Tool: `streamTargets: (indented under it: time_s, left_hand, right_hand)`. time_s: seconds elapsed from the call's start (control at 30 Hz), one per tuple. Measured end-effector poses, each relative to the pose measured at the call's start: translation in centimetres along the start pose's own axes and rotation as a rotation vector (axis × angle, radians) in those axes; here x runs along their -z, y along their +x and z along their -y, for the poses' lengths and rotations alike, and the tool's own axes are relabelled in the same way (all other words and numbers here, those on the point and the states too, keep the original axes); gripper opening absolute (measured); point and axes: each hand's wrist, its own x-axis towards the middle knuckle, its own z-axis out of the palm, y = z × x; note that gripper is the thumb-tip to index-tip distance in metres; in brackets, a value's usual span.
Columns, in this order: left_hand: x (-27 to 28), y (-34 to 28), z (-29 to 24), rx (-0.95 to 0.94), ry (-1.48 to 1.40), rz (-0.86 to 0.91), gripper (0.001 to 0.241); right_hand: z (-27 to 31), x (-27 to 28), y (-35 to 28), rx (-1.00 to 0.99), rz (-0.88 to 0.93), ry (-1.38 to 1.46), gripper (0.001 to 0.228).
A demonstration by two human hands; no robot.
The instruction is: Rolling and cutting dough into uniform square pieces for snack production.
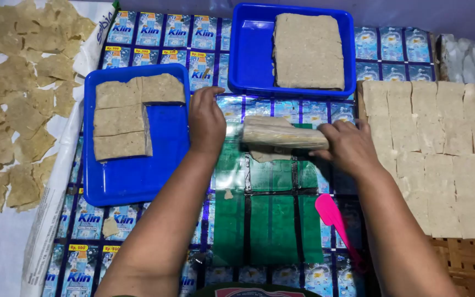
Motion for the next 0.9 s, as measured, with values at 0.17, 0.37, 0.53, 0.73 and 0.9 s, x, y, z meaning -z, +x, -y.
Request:
streamTargets:
  time_s: [0.17,0.37,0.53,0.73,0.9]
  left_hand:
    - [-0.7,0.4,-4.6,-0.087,0.290,0.313,0.034]
    - [-3.2,-0.4,-2.0,0.018,0.480,0.570,0.064]
    - [-4.0,-1.6,-0.9,0.009,0.489,0.536,0.065]
    - [-3.3,-2.6,-1.3,0.022,0.461,0.544,0.062]
    - [-2.9,-4.3,-1.2,-0.040,0.500,0.511,0.060]
  right_hand:
    - [1.8,-1.1,4.4,0.164,-0.036,-0.022,0.059]
    - [1.5,-5.7,6.4,0.029,-0.067,0.167,0.048]
    - [2.6,-5.5,5.9,-0.060,-0.069,0.168,0.051]
    - [4.1,-3.4,5.4,-0.042,0.034,0.175,0.068]
    - [5.0,-2.8,3.8,-0.014,-0.018,0.179,0.069]
